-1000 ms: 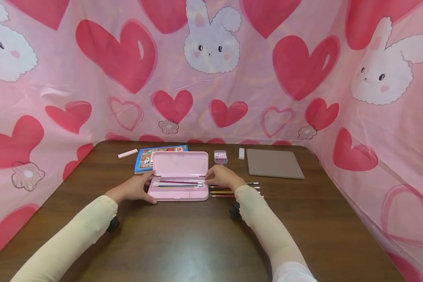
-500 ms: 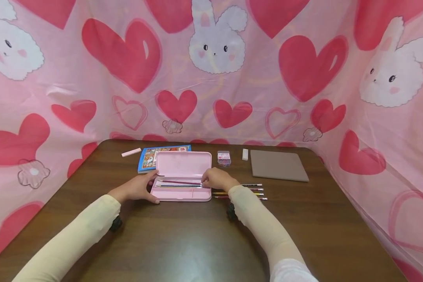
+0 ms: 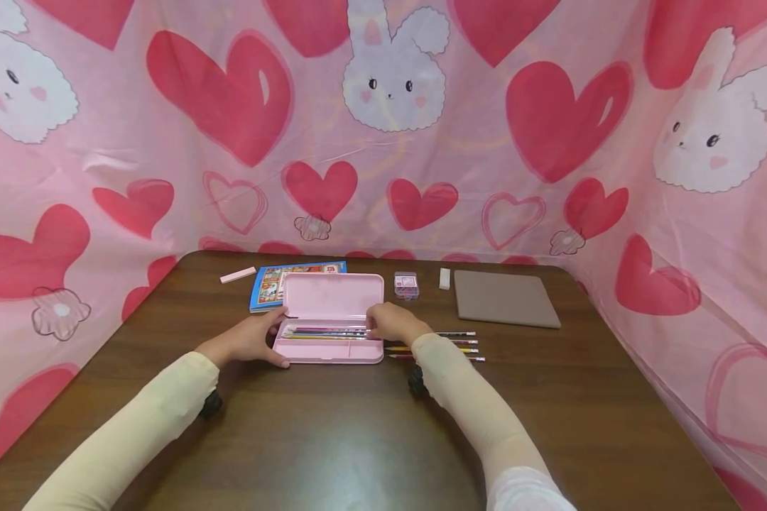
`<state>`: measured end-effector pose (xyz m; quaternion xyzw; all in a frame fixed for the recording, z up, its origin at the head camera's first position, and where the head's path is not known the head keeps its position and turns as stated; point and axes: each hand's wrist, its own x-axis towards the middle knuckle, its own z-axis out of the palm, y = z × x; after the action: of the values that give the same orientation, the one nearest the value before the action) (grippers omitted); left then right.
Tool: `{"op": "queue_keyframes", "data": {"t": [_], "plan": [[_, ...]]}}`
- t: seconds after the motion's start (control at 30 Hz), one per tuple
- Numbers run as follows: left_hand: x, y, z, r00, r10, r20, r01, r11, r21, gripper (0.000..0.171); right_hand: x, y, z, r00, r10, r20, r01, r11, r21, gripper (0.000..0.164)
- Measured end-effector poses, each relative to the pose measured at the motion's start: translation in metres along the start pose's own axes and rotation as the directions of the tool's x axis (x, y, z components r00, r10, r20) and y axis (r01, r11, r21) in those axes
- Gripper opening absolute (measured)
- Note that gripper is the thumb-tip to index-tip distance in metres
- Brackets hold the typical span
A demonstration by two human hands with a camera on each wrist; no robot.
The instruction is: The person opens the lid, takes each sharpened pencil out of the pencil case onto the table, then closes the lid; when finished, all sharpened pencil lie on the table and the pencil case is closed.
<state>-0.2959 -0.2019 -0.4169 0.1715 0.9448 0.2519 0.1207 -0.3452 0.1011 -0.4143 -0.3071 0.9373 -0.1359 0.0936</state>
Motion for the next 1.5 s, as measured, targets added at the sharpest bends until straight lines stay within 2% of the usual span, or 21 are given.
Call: {"op": "queue_keyframes", "data": {"t": [0.27, 0.53, 0.77, 0.93, 1.23, 1.5], "plan": [[0.0, 0.0, 0.0, 1.0, -0.004, 0.004, 0.004, 1.0, 0.002, 0.11, -0.004, 0.001, 0.0, 0.999, -0.024, -0.031, 0.025, 0.999, 0.021, 0.011], [-0.001, 0.0, 0.0, 1.0, 0.002, -0.001, -0.002, 1.0, -0.001, 0.11, -0.013, 0.003, -0.005, 0.987, -0.026, -0.159, 0.044, 0.993, 0.107, 0.007], [0.001, -0.001, 0.0, 1.0, 0.009, 0.006, -0.009, 1.0, -0.002, 0.112, -0.028, 0.016, -0.011, 0.972, -0.001, -0.233, 0.042, 0.985, 0.168, 0.006], [0.002, -0.003, 0.001, 1.0, 0.025, 0.001, -0.025, 1.0, 0.003, 0.112, -0.041, 0.028, -0.016, 0.966, 0.033, -0.256, 0.021, 0.979, 0.204, 0.006], [0.001, -0.003, -0.001, 1.0, 0.011, 0.001, -0.011, 1.0, 0.0, 0.113, -0.06, 0.049, -0.021, 0.956, 0.076, -0.284, -0.01, 0.974, 0.226, 0.008], [0.002, -0.002, 0.0, 1.0, 0.002, 0.012, -0.002, 1.0, -0.015, 0.112, -0.082, 0.066, -0.026, 0.961, 0.115, -0.251, -0.043, 0.961, 0.274, 0.008]]}}
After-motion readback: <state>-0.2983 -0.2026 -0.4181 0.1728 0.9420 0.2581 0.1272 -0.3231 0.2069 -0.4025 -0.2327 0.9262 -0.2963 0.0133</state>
